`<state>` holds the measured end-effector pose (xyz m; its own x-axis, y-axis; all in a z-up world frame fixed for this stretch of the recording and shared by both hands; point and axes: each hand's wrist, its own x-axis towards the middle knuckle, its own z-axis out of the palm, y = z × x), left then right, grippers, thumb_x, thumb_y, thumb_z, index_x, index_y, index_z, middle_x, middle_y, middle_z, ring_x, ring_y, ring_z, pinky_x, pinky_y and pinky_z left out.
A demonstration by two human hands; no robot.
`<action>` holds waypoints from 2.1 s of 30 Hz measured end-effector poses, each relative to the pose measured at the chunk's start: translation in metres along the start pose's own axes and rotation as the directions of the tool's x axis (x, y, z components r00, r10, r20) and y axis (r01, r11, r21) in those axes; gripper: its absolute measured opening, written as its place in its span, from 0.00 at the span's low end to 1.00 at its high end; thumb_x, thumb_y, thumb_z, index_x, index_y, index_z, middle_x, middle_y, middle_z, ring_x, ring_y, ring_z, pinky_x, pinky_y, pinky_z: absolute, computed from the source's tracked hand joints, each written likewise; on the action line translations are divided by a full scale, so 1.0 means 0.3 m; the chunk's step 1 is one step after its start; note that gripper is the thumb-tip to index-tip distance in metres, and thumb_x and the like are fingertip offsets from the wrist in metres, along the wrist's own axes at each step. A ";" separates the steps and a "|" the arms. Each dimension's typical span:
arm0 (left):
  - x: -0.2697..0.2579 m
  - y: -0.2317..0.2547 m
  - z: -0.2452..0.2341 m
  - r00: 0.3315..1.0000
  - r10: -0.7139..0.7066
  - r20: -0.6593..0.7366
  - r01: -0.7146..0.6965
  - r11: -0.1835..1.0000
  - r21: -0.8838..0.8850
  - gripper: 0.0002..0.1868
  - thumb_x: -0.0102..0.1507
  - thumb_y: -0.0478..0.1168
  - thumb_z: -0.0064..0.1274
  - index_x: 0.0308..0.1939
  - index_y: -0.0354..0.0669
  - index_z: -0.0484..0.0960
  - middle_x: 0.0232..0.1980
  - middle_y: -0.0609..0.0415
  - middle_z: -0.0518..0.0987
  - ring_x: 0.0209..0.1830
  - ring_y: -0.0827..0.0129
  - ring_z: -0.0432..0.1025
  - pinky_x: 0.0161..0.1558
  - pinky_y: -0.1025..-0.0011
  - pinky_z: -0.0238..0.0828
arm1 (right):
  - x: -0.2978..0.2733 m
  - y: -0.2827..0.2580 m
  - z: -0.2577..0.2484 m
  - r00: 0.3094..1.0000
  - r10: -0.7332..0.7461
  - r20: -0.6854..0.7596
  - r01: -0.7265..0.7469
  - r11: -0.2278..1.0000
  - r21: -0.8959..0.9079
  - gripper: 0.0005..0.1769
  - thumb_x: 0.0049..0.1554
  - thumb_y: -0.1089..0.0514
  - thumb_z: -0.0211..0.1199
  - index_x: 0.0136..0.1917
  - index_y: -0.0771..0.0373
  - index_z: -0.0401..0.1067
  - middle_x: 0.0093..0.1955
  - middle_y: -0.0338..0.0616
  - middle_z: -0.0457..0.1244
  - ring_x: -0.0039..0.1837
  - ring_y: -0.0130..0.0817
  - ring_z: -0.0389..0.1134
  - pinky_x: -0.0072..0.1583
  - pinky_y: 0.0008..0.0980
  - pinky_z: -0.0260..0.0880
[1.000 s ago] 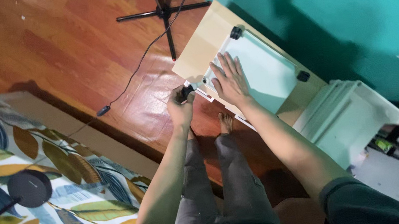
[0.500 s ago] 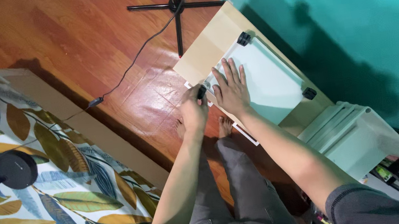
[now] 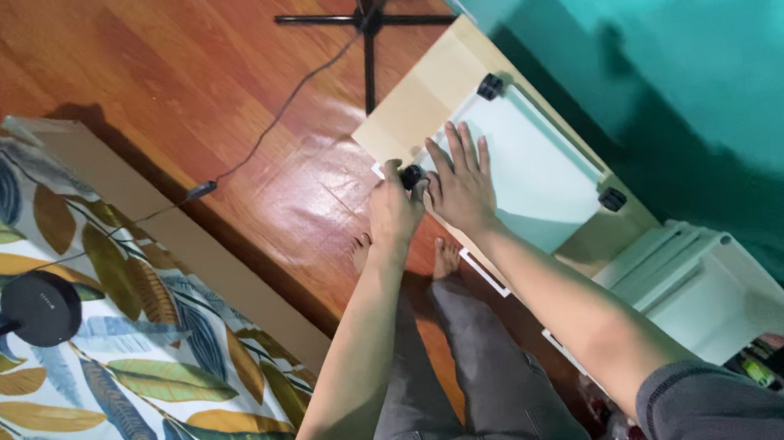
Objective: The person assembles a modular plastic storage unit by stacking translucent trays, inserting black corner connectors, and attaching white vertical support rods. The person handles trays and connectors one at a time, aligning and pressing parts together on a wooden table.
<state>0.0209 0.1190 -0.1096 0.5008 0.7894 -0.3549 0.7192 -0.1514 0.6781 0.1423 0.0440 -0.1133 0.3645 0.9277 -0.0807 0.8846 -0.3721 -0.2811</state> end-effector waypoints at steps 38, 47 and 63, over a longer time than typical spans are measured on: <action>0.080 0.072 0.045 0.994 0.098 0.039 -0.105 0.947 0.304 0.13 0.59 0.42 0.53 0.41 0.35 0.79 0.42 0.39 0.79 0.45 0.46 0.74 0.47 0.57 0.72 | 0.018 0.063 -0.009 0.992 0.015 0.123 -0.010 0.999 -0.042 0.37 0.59 0.51 0.49 0.78 0.65 0.46 0.81 0.59 0.33 0.82 0.49 0.28 0.77 0.56 0.24; 0.030 0.097 -0.092 0.995 0.003 -0.103 0.002 0.999 0.045 0.23 0.57 0.47 0.56 0.50 0.34 0.79 0.50 0.34 0.76 0.53 0.43 0.69 0.55 0.58 0.68 | 0.007 0.069 -0.010 0.998 -0.023 0.064 0.026 0.999 -0.048 0.35 0.60 0.52 0.47 0.78 0.66 0.48 0.82 0.58 0.34 0.83 0.49 0.30 0.77 0.55 0.26; 0.099 0.106 -0.038 0.997 0.076 0.005 -0.076 0.983 0.167 0.25 0.54 0.53 0.62 0.45 0.38 0.80 0.42 0.35 0.78 0.42 0.44 0.74 0.43 0.57 0.72 | 0.011 0.075 0.025 0.999 -0.036 0.008 0.036 0.997 -0.067 0.37 0.60 0.51 0.50 0.79 0.65 0.48 0.83 0.56 0.34 0.83 0.49 0.30 0.78 0.55 0.26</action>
<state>0.0530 0.1443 -0.0913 0.5566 0.7725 -0.3058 0.7493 -0.3078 0.5863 0.1613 0.0390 -0.1269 0.3304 0.9406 -0.0781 0.9147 -0.3395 -0.2193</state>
